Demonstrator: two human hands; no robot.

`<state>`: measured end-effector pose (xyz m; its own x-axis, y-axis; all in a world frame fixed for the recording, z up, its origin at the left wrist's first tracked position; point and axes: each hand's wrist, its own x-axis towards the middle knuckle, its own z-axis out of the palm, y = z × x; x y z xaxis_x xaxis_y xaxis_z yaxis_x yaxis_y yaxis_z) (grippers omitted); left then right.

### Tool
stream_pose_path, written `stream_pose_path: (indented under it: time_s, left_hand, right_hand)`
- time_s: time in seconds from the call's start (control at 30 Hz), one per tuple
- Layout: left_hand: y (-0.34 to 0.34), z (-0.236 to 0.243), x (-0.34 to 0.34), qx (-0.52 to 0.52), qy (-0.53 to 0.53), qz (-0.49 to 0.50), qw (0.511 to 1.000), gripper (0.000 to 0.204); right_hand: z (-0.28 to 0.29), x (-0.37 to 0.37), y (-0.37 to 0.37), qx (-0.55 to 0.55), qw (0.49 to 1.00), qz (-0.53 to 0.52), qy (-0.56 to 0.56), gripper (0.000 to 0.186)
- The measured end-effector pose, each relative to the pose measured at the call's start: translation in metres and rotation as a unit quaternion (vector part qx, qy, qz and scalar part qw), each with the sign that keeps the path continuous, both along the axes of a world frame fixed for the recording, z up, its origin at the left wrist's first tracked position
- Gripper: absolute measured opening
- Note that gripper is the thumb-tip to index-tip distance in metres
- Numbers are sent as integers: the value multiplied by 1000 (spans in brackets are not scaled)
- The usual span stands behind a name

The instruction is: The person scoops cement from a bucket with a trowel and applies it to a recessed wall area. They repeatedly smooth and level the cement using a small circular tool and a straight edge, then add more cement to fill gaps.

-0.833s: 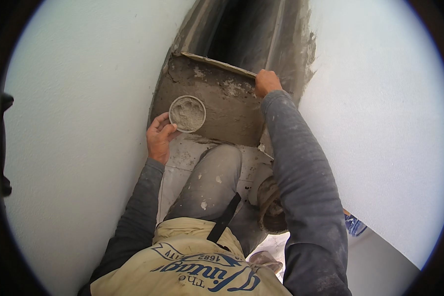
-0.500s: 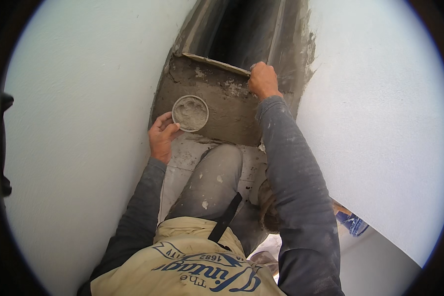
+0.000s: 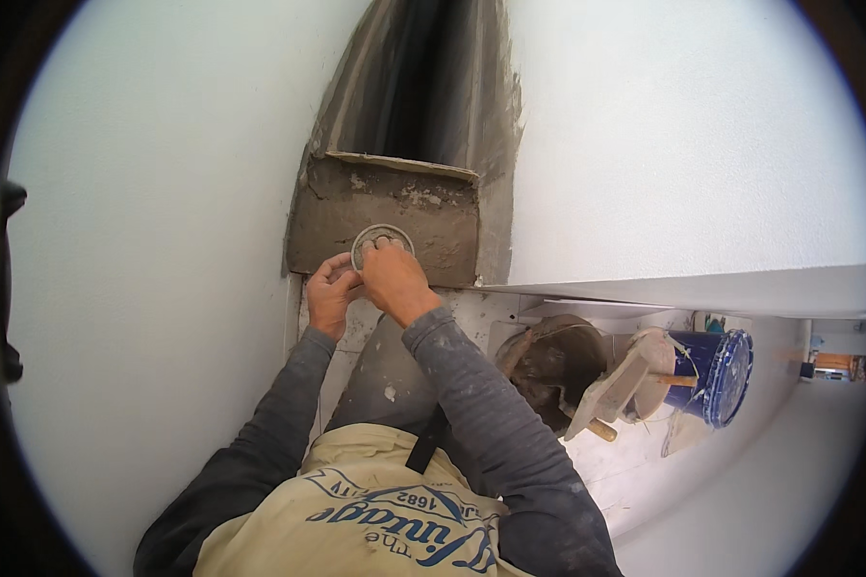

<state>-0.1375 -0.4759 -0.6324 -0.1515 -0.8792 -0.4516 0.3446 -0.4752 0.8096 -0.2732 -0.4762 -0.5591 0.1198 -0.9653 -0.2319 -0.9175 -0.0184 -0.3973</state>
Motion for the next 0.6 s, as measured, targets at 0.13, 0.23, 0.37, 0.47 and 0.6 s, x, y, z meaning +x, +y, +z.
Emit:
stream_pose_path:
  time_s: [0.13,0.23,0.37,0.47,0.6]
  left_hand:
    - [27,21,-7,0,-2,-41,999,40]
    - [49,39,-4,21,4,-54,998,44]
    - [56,52,2,8,1,-58,998,43]
    - [52,54,8,-14,-15,-55,998,42]
    - [37,55,13,-10,-1,-32,999,42]
  right_hand:
    - [17,-22,19,24,999,41,16,32]
    - [29,-26,30,28,997,67,32,20]
    - [38,-14,30,2,995,58,79,11]
    - [46,-10,22,-13,999,29,38,15]
    - [62,-19,0,-33,996,14,-77,25]
